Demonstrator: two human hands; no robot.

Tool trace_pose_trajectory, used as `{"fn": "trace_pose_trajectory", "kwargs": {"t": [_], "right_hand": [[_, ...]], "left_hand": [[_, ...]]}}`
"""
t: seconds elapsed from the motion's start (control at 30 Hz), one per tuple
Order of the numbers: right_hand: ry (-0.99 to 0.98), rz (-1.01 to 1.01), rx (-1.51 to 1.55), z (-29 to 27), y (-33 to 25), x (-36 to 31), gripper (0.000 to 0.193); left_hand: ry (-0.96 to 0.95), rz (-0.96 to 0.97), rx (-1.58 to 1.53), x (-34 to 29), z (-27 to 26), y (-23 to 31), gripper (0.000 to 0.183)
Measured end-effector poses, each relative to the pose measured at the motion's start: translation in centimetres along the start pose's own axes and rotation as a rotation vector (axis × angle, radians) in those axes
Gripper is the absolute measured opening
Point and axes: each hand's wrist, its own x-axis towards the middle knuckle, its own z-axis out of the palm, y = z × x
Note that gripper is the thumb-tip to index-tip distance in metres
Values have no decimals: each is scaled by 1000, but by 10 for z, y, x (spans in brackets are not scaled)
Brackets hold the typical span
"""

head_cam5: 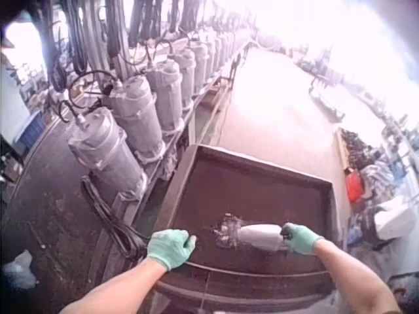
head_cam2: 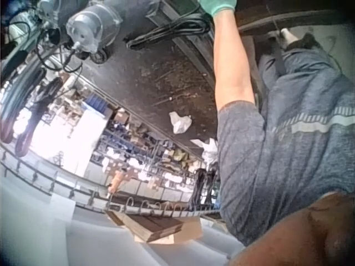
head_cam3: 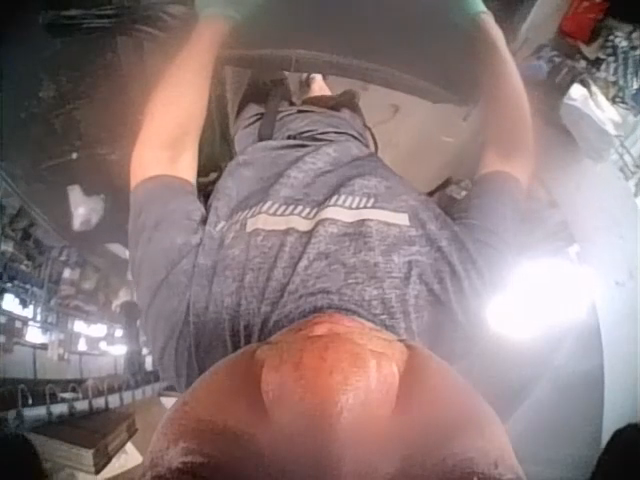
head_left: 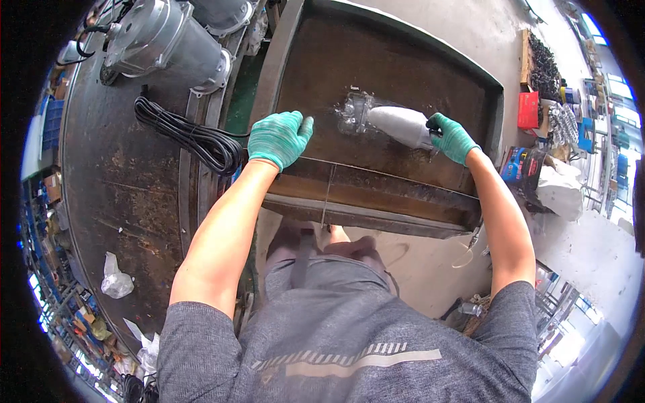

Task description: The person tests a pump motor assembly for leaks by submerging it in a tank of liquid, using a wrench to tighten bolts on the motor casing and handling power cables.

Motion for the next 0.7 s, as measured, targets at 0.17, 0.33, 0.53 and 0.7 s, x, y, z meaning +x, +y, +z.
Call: {"fn": "trace_pose_trajectory", "kwargs": {"t": [0.17, 0.33, 0.53, 0.7], "right_hand": [[19, -61, -191, 12, 25, 5, 23], [45, 65, 117, 1, 29, -12, 22], [-8, 239, 216, -31, 31, -31, 23], [12, 360, 366, -52, 28, -49, 24]], "left_hand": [[-9, -18, 17, 1, 4, 1, 38], [116, -93, -104, -1, 0, 0, 36], [277, -273, -226, 1, 7, -8, 25], [388, -330, -291, 0, 13, -20, 30]]}}
